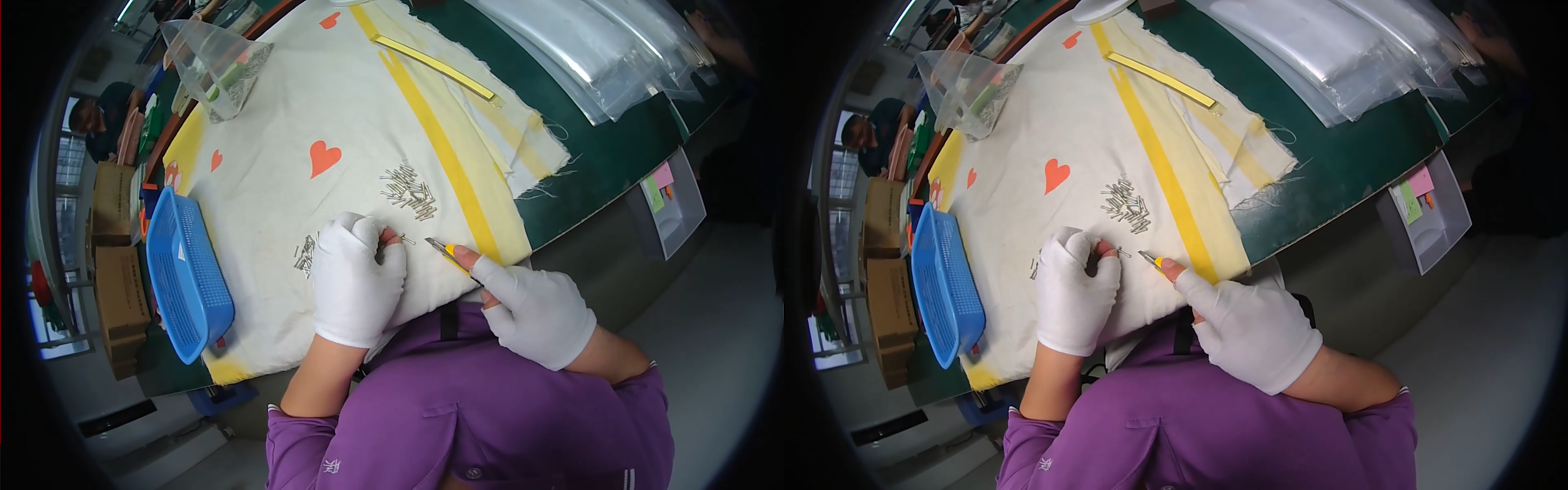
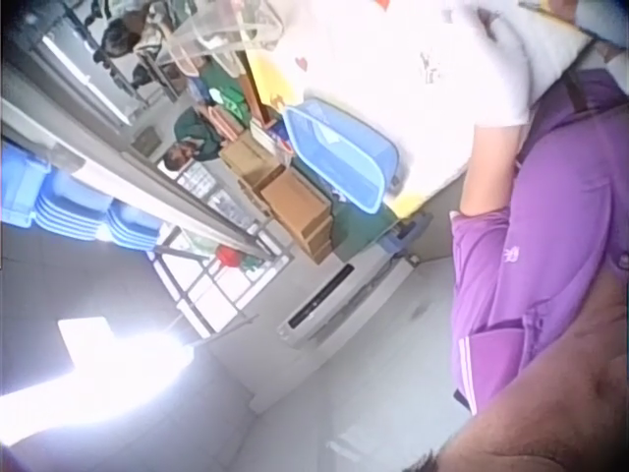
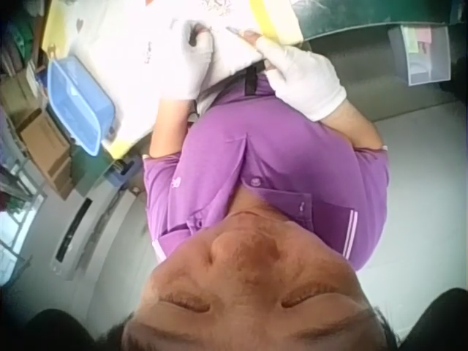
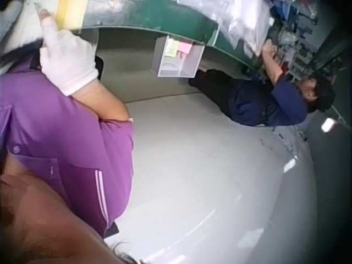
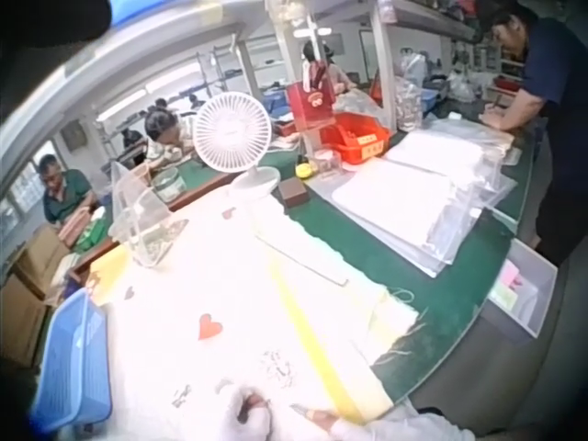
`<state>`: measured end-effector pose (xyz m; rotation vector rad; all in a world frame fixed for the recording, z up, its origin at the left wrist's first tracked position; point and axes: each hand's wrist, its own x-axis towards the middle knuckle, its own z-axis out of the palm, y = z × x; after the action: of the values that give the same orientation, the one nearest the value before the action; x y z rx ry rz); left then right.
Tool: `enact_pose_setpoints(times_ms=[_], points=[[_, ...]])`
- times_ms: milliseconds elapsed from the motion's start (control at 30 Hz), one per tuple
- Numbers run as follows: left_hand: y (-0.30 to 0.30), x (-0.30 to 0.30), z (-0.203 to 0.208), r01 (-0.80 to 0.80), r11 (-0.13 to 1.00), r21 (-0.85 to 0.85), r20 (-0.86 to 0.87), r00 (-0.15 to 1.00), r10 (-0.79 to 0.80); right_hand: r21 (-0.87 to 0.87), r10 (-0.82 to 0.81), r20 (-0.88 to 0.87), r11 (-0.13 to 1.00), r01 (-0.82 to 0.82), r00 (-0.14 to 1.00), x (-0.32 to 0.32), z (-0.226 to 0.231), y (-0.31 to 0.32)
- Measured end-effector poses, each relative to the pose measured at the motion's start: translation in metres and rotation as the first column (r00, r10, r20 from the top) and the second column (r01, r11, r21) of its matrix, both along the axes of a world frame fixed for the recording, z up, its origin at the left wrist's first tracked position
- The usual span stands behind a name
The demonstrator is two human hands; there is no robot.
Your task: The person sorts small metal pins from a cloth into a small plastic bag, picking them up one by one with tweezers.
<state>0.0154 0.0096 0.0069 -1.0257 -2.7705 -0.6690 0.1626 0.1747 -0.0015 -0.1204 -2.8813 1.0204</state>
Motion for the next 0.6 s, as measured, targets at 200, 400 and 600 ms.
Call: enact_pose_setpoints(times_ms=[200,400,600], points=[[-0.004,0.001,-0.006,0.010,1.000,0.022,-0.032,0.999,-0.009,0.066,0.067,-0.009,0.996,-0.066,0.998,-0.002,0.007,-0.001],[-0.004,-0.002,-0.006,0.040,0.999,0.021,-0.066,0.997,-0.039,0.183,-0.007,-0.054,0.983,0.017,0.999,-0.005,0.005,-0.009],[-0.009,0.003,-0.004,-0.020,1.000,-0.023,-0.026,0.999,0.019,0.080,-0.016,-0.043,0.997,0.020,0.999,-0.003,0.002,-0.009]])
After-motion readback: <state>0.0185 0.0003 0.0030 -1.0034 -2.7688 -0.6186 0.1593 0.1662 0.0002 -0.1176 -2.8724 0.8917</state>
